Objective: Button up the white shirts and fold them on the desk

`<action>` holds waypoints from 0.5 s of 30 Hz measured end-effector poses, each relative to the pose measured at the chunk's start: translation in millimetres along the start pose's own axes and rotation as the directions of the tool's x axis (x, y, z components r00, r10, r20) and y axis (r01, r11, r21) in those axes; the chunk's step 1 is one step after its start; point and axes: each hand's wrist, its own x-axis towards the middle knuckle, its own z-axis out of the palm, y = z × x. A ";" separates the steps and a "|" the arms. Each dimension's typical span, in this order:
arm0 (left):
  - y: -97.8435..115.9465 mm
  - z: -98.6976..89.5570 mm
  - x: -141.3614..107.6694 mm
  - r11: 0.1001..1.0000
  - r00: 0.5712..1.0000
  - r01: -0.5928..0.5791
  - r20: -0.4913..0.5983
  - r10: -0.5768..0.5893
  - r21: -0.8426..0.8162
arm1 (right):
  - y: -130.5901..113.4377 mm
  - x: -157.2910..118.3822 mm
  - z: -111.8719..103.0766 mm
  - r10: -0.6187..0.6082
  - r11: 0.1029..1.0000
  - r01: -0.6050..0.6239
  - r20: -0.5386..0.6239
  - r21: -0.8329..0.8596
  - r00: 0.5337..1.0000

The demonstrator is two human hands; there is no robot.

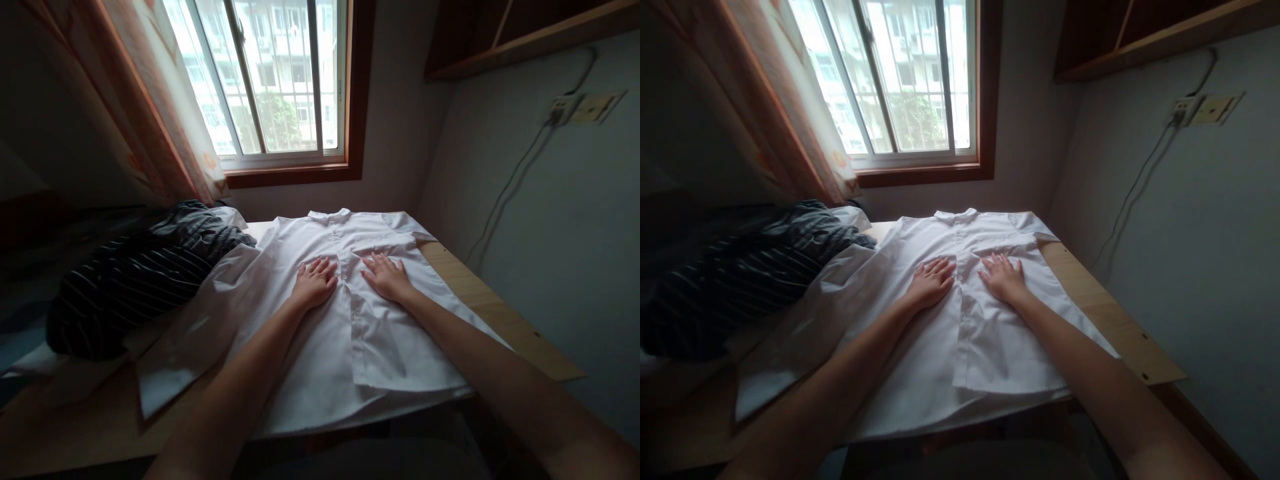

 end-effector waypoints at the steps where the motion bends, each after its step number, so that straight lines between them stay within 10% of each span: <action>1: -0.8 0.4 1.3 1.000 1.000 0.003 -0.007 -0.003 0.006 | 0.7 -0.6 0.3 0.002 1.000 -0.002 -0.006 -0.003 1.000; 9: -4.1 -1.1 18.7 1.000 1.000 -0.009 0.005 0.009 0.018 | 7.3 18.1 -1.0 0.012 1.000 -0.011 0.063 -0.003 0.998; 15: -5.4 0.9 13.2 0.999 0.982 -0.046 -0.183 0.049 0.021 | 8.0 31.3 -0.9 -0.002 1.000 0.002 0.059 -0.001 0.998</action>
